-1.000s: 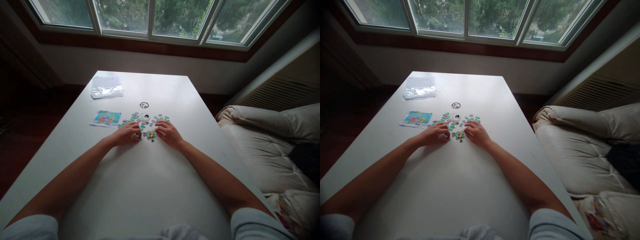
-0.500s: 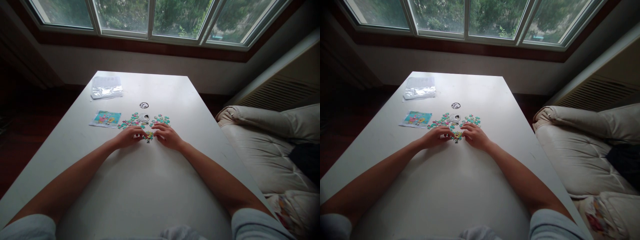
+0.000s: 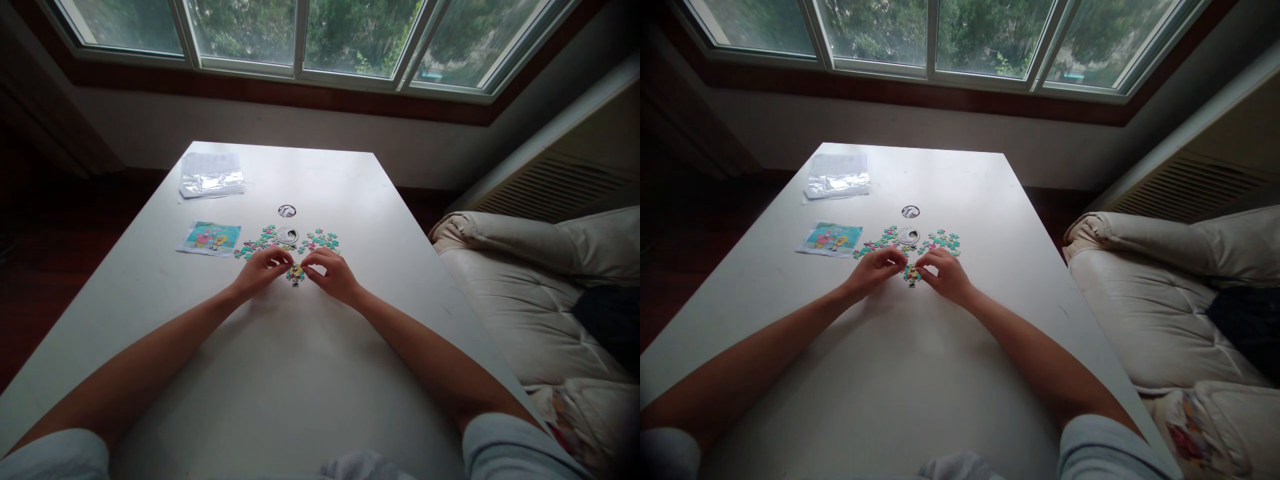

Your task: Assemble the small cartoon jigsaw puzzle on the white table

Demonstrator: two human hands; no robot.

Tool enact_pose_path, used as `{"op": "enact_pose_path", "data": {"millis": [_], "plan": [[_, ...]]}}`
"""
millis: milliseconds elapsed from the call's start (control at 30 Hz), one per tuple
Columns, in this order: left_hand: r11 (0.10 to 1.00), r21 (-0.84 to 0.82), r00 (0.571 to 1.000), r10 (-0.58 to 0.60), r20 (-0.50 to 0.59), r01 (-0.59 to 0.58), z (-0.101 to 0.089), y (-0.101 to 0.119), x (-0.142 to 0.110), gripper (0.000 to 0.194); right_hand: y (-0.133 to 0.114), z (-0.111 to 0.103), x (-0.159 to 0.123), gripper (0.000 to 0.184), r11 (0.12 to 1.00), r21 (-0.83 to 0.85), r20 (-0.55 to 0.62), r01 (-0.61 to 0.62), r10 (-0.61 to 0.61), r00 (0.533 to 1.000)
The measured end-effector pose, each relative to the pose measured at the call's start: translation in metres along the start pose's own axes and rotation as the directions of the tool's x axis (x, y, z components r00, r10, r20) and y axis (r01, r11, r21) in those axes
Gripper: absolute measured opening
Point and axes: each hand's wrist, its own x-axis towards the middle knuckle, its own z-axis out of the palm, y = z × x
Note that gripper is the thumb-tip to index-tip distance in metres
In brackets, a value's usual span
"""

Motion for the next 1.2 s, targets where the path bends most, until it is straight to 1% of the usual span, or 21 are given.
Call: {"op": "enact_pose_path", "data": {"millis": [100, 167, 233, 333, 433, 500, 533, 600, 633, 700, 733, 800, 900, 967, 1067, 1200], "plan": [[0.995, -0.086, 0.999, -0.044, -0.024, 0.042, 0.003, -0.002, -0.001, 0.026, -0.002, 0.001, 0.001, 0.016, 0.999, 0.035, 0.003, -0.019, 0.019, 1.000], [0.982, -0.174, 0.997, -0.081, -0.018, 0.077, 0.006, -0.002, -0.001, 0.029, -0.003, 0.001, 0.001, 0.019, 0.997, 0.074, 0.007, -0.033, 0.032, 0.999], [0.971, -0.223, 0.995, -0.096, -0.011, 0.091, 0.008, -0.003, -0.002, 0.031, -0.004, 0.002, 0.001, 0.022, 0.992, 0.116, 0.014, -0.048, 0.047, 0.999], [0.966, -0.239, 0.995, -0.104, -0.001, 0.101, 0.010, -0.003, -0.002, 0.031, -0.005, 0.003, 0.001, 0.025, 0.984, 0.160, 0.012, -0.077, 0.076, 0.997], [0.970, -0.221, 0.994, -0.105, 0.016, 0.106, 0.011, -0.004, -0.002, 0.032, -0.005, 0.004, 0.001, 0.026, 0.978, 0.187, -0.017, -0.095, 0.100, 0.995], [0.984, -0.149, 0.995, -0.093, 0.023, 0.095, 0.011, -0.004, -0.002, 0.029, -0.005, 0.005, 0.001, 0.025, 0.970, 0.211, -0.030, -0.122, 0.132, 0.991], [0.993, -0.079, 0.997, -0.081, 0.021, 0.082, 0.011, -0.003, -0.003, 0.027, -0.004, 0.006, 0.001, 0.026, 0.964, 0.224, -0.029, -0.145, 0.155, 0.988], [0.992, 0.117, 0.999, -0.042, 0.013, 0.040, 0.010, -0.002, -0.004, 0.020, -0.002, 0.006, 0.001, 0.027, 0.950, 0.238, -0.020, -0.203, 0.214, 0.977], [0.975, 0.222, 1.000, -0.014, 0.009, 0.012, 0.009, -0.001, -0.005, 0.016, 0.000, 0.005, 0.001, 0.027, 0.943, 0.234, -0.017, -0.236, 0.247, 0.969], [0.910, 0.410, 0.998, 0.055, 0.013, -0.055, 0.007, 0.000, -0.006, 0.011, 0.005, 0.003, 0.001, 0.026, 0.931, 0.200, -0.010, -0.306, 0.315, 0.949], [0.869, 0.486, 0.995, 0.095, 0.031, -0.098, 0.005, 0.001, -0.006, 0.009, 0.007, 0.002, 0.001, 0.024, 0.925, 0.169, -0.002, -0.341, 0.346, 0.938], [0.775, 0.598, 0.979, 0.171, 0.114, -0.205, 0.002, 0.001, -0.007, 0.009, 0.012, 0.000, 0.000, 0.020, 0.913, 0.087, 0.027, -0.398, 0.397, 0.917], [0.648, 0.666, 0.929, 0.233, 0.289, -0.369, -0.002, -0.002, -0.006, 0.012, 0.017, -0.002, -0.001, 0.015, 0.900, -0.041, 0.059, -0.434, 0.435, 0.898], [0.604, 0.665, 0.896, 0.239, 0.375, -0.440, -0.003, -0.003, -0.006, 0.016, 0.018, -0.002, -0.002, 0.014, 0.898, -0.101, 0.074, -0.429, 0.436, 0.897], [0.573, 0.657, 0.867, 0.239, 0.438, -0.490, -0.004, -0.006, -0.006, 0.022, 0.018, -0.002, -0.003, 0.013, 0.898, -0.157, 0.107, -0.412, 0.430, 0.896], [0.563, 0.657, 0.859, 0.232, 0.457, -0.502, -0.005, -0.007, -0.007, 0.025, 0.017, 0.000, -0.004, 0.014, 0.896, -0.222, 0.121, -0.384, 0.416, 0.901]]}}
